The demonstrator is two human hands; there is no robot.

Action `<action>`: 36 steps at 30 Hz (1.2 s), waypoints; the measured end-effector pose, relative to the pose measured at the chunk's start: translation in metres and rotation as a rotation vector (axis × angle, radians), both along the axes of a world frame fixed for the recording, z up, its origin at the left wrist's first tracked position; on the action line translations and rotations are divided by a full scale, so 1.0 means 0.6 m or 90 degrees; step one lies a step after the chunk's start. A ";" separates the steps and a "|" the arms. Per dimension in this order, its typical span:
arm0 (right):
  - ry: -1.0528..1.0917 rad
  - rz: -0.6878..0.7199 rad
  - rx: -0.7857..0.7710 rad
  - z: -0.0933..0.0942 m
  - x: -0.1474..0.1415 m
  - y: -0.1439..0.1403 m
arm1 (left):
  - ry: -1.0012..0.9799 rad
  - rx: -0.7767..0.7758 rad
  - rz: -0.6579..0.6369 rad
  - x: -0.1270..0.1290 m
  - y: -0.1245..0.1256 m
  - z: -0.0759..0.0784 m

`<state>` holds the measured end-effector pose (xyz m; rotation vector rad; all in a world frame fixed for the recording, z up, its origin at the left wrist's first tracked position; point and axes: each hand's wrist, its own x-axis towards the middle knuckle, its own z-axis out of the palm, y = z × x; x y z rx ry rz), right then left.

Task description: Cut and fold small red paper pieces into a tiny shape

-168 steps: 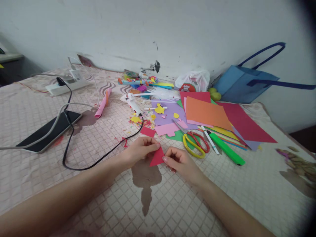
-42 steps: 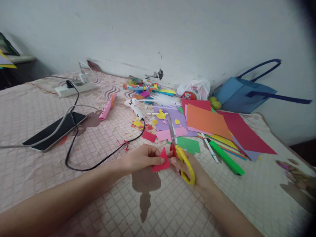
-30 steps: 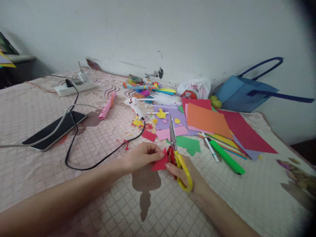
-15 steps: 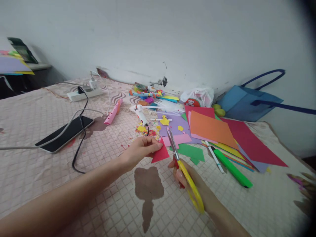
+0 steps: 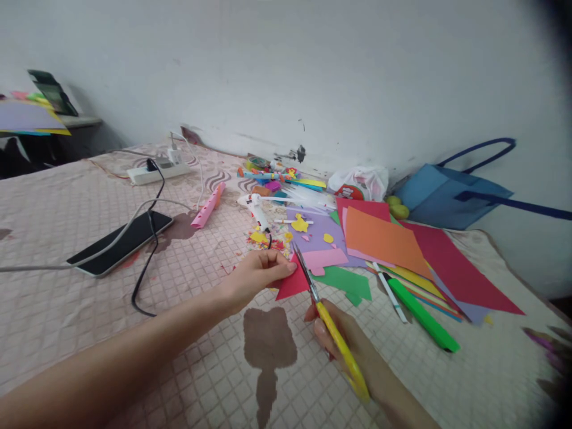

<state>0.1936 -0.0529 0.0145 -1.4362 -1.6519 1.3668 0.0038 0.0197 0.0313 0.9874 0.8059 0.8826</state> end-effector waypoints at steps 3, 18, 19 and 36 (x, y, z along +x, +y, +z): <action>-0.002 0.004 -0.004 0.002 -0.001 0.000 | -0.001 -0.002 0.003 0.000 0.000 0.000; -0.004 0.030 -0.013 0.012 -0.003 -0.003 | 0.015 -0.001 -0.017 -0.004 0.005 0.001; -0.001 0.032 -0.015 0.011 -0.003 -0.003 | 0.015 -0.002 -0.019 -0.005 0.005 0.002; -0.044 0.002 -0.005 0.018 -0.009 -0.001 | 0.008 0.006 -0.044 -0.008 0.007 0.001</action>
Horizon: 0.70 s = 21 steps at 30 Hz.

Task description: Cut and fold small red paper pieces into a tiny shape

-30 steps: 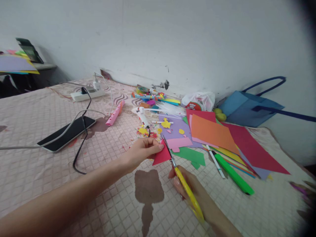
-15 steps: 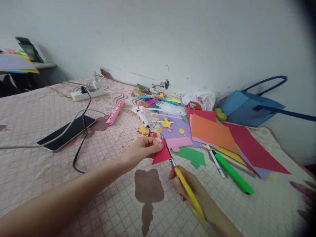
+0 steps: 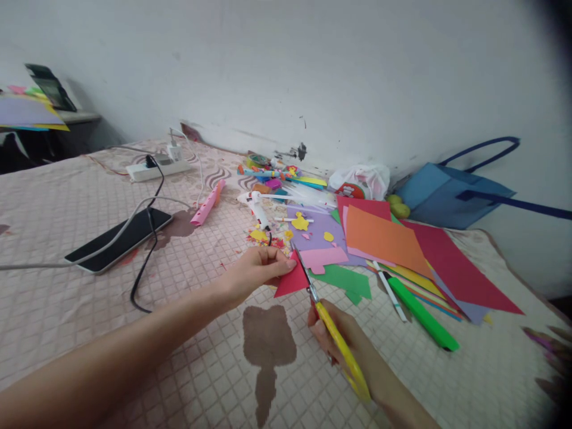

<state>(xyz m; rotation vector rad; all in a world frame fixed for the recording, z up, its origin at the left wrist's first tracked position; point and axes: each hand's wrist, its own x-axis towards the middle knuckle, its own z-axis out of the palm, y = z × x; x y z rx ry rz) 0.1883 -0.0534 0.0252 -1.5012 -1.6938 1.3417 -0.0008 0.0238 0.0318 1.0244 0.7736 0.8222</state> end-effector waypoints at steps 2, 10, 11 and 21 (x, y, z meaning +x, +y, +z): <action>0.001 0.004 0.006 -0.002 0.001 0.000 | 0.001 0.002 -0.004 0.000 0.001 0.000; -0.013 0.007 0.014 -0.009 0.006 0.001 | -0.002 -0.005 -0.007 0.000 0.000 0.003; -0.009 0.008 0.015 -0.009 0.006 0.001 | -0.002 -0.006 -0.006 0.000 0.000 0.003; -0.005 -0.011 0.020 -0.014 0.006 0.001 | -0.007 -0.008 -0.004 -0.001 0.001 0.002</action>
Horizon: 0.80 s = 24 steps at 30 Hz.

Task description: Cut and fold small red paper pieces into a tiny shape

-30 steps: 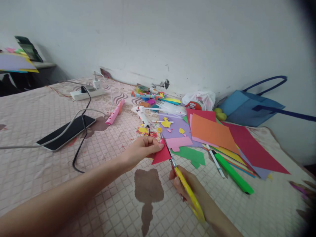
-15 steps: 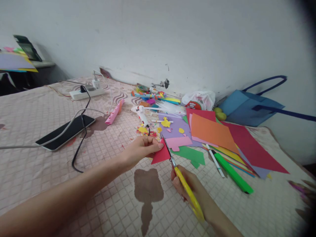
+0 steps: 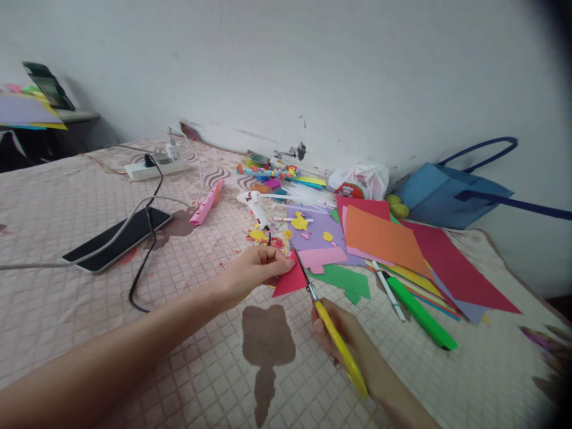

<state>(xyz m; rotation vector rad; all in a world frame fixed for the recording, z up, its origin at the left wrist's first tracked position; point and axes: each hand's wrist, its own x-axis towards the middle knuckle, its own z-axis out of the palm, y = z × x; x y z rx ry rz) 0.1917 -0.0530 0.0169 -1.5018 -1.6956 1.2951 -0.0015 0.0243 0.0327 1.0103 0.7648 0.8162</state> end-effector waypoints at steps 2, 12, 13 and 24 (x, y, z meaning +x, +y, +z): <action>0.005 -0.008 0.001 -0.005 -0.001 0.001 | 0.007 0.002 -0.001 -0.001 0.001 -0.001; -0.470 -0.257 0.201 -0.022 0.112 0.082 | 0.102 -0.028 -0.043 0.020 -0.017 -0.025; -0.540 -0.276 0.209 -0.026 0.132 0.090 | 0.118 -0.030 -0.046 0.023 -0.020 -0.027; -0.299 -0.208 0.389 -0.013 0.113 0.072 | 0.146 -0.028 -0.024 0.036 -0.036 -0.034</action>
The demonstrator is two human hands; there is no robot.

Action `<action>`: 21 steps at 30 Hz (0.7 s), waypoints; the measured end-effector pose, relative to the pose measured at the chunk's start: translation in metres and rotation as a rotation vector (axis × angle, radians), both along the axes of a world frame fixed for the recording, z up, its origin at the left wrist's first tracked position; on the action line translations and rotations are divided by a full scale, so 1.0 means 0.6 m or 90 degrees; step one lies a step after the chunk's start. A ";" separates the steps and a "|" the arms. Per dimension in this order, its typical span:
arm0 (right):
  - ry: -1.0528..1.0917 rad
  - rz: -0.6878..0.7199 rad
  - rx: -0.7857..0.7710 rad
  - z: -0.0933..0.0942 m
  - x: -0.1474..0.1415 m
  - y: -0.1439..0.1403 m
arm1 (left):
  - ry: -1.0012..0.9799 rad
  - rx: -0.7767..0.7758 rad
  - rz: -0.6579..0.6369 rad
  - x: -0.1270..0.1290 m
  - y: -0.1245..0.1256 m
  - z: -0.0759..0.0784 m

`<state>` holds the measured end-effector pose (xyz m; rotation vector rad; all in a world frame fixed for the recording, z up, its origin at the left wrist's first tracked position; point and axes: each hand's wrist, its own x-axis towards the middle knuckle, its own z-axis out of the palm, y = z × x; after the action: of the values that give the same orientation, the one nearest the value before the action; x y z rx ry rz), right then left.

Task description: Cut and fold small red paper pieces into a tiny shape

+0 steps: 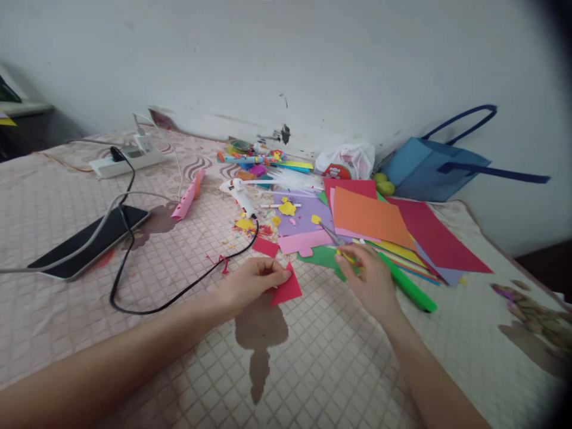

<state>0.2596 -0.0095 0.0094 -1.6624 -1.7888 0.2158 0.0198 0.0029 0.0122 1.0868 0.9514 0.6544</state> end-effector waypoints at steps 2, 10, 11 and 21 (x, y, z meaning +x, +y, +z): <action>0.204 0.147 -0.183 0.011 -0.045 -0.021 | -0.004 0.018 0.007 0.001 -0.001 -0.004; 0.405 0.197 -0.286 -0.004 -0.104 -0.047 | 0.008 0.093 -0.042 0.004 -0.004 -0.013; 0.400 0.181 -0.274 -0.005 -0.102 -0.045 | 0.001 0.118 -0.047 0.004 -0.006 -0.013; 0.401 0.172 -0.240 -0.005 -0.099 -0.046 | 0.033 0.243 -0.061 0.008 -0.021 -0.020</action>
<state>0.1999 -0.0369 0.0066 -1.3600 -1.5208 1.1224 0.0248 -0.0094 0.0002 1.4831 0.8315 0.7496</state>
